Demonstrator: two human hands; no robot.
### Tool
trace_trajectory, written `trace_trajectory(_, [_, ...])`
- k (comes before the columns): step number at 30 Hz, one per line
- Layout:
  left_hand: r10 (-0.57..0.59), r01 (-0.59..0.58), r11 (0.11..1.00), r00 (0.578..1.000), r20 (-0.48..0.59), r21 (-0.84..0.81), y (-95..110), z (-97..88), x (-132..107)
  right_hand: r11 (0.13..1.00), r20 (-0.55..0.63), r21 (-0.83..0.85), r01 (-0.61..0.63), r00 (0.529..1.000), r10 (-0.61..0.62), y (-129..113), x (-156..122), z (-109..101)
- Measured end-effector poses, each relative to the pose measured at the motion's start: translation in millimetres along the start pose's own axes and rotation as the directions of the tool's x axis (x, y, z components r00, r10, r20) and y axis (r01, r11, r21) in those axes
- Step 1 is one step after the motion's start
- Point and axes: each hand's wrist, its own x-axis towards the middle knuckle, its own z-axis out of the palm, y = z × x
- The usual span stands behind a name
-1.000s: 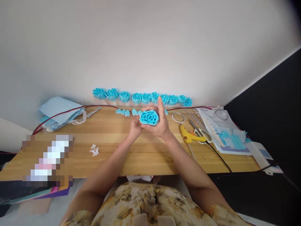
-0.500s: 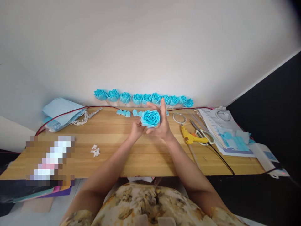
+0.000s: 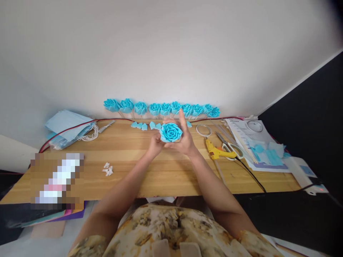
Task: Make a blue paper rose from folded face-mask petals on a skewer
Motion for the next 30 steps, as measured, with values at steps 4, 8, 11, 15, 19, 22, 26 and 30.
trace_trajectory(4, [0.023,-0.023,1.0,1.0,-0.002,0.008,-1,2.6,0,0.999,-0.046,-0.039,0.004,0.999,-0.005,3,0,2])
trace_trajectory(8, [0.02,-0.02,1.0,1.0,0.004,0.017,0,5.2,0,0.998,-0.114,-0.01,0.064,0.991,-0.065,8,-1,3])
trace_trajectory(11, [0.014,-0.014,1.0,1.0,0.002,0.022,1,4.4,0,0.998,-0.144,-0.007,0.061,0.988,-0.061,10,-2,4])
trace_trajectory(15, [0.016,-0.015,1.0,1.0,-0.022,0.014,-1,1.3,0,1.0,-0.091,0.012,0.01,0.996,-0.009,7,-3,4])
trace_trajectory(19, [0.005,-0.005,1.0,0.999,-0.048,-0.002,-7,-0.5,0,0.998,0.025,0.059,-0.026,0.999,0.024,3,-3,-2])
trace_trajectory(22, [-0.004,0.003,1.0,0.998,-0.064,-0.016,-9,-0.7,1,0.997,0.043,0.079,-0.021,0.999,0.017,2,-2,-6])
trace_trajectory(26, [-0.005,0.003,0.999,0.998,-0.068,-0.036,-10,0.0,2,0.997,0.016,0.073,-0.027,1.0,0.026,3,0,-10])
trace_trajectory(30, [-0.023,0.021,0.998,0.999,-0.034,-0.052,-9,1.2,2,0.998,0.018,0.063,0.002,1.0,-0.003,3,1,-11])
